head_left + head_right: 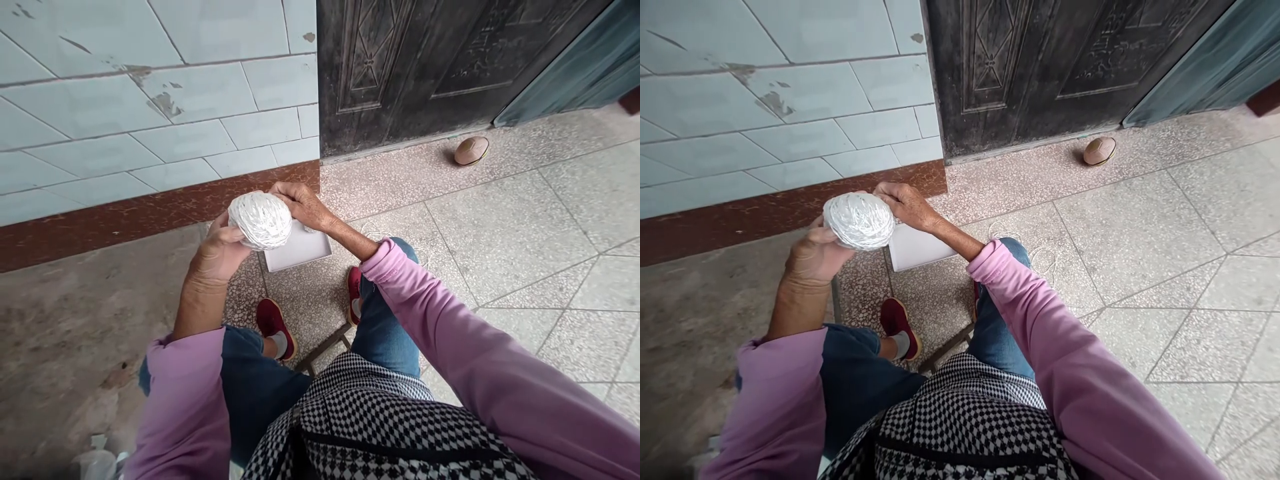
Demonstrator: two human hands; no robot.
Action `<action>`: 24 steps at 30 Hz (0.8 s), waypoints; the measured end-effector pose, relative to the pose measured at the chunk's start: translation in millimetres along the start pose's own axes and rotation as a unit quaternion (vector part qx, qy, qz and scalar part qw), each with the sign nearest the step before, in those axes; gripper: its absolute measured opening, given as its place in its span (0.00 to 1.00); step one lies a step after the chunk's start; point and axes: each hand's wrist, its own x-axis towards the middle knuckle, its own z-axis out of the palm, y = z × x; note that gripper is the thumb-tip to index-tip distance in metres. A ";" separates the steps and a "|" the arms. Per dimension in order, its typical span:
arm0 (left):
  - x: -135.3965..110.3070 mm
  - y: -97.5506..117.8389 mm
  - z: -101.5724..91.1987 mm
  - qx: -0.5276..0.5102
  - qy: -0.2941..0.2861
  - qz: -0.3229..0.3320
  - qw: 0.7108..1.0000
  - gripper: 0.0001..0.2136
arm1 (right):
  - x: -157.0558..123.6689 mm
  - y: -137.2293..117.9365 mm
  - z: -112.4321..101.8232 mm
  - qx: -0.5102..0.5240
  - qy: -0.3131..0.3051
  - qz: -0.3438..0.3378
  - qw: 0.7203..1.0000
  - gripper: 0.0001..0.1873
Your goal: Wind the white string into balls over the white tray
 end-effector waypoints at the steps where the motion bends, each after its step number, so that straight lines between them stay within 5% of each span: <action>1: 1.3 -1.6 0.0 0.000 0.007 0.006 1.000 0.46 | 1.8 1.4 1.2 0.015 0.006 0.013 1.000 0.24; 6: 6.3 -11.2 -4.2 0.031 0.007 0.006 0.999 0.41 | 6.5 22.2 10.5 0.120 0.033 0.081 0.989 0.40; 13: 6.3 -14.9 -21.4 0.059 -0.056 -0.052 0.995 0.44 | 1.4 35.8 11.3 0.162 0.066 0.095 0.980 0.25; 24: 11.3 -28.4 -16.9 0.079 -0.014 -0.045 0.996 0.47 | -0.1 27.0 7.5 0.060 0.108 0.059 0.991 0.23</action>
